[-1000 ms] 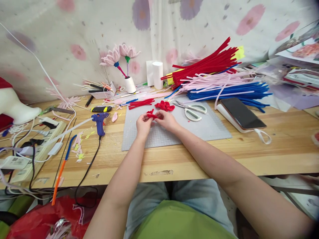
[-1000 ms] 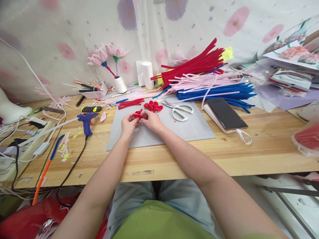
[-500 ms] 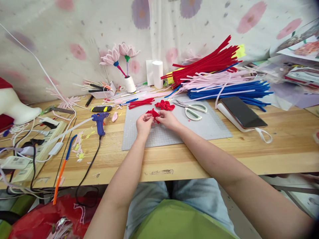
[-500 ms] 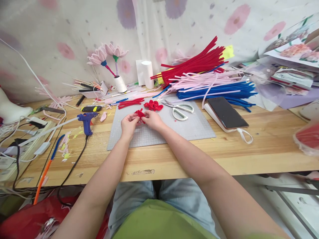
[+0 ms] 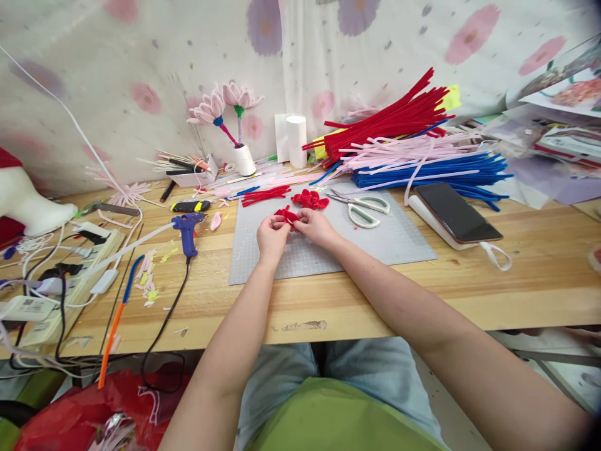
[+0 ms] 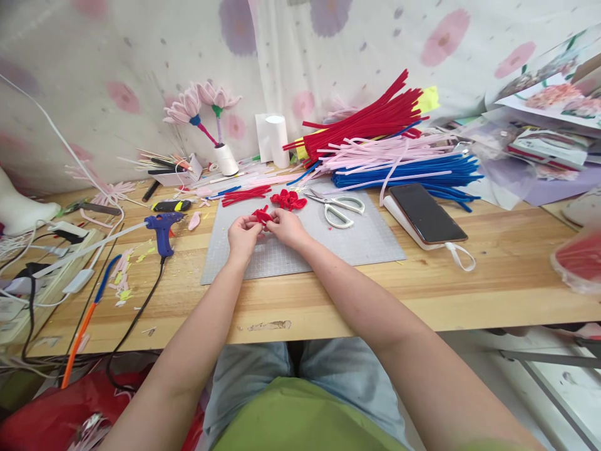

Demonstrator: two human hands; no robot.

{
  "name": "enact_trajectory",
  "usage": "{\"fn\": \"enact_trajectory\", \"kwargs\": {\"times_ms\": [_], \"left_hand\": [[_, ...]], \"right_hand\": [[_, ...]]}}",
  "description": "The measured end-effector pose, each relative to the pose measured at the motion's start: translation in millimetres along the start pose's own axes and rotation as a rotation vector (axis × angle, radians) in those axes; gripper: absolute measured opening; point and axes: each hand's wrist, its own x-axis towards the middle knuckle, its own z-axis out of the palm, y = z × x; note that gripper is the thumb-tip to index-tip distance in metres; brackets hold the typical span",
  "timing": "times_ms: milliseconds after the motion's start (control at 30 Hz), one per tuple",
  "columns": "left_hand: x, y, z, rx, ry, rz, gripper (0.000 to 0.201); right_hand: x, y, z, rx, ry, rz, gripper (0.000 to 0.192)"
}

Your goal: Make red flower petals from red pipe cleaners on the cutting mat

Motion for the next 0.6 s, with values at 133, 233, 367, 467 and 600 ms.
{"fn": "enact_trajectory", "kwargs": {"times_ms": [133,233,367,467,600], "left_hand": [[0.1,-0.9,0.2,0.0,-0.018,0.013,0.025],[0.8,-1.9,0.3,-0.015,-0.049,0.053,0.026],[4.8,-6.5,-1.5,0.013,-0.032,0.081,0.021],[6.5,-8.1,-3.6,0.115,0.021,0.085,0.019],[1.6,-0.6,-4.9,0.294,0.057,0.134,0.017]], "right_hand": [[-3.0,-4.2,-0.2,0.056,-0.053,-0.003,0.006],[-4.3,-7.8,-1.1,0.104,-0.111,0.007,0.005],[-3.2,-6.7,-2.2,0.132,-0.094,0.005,0.007],[-2.2,-3.3,-2.1,0.014,-0.026,-0.055,0.008],[-4.1,-4.3,-1.4,-0.17,0.027,-0.098,0.009]]}}
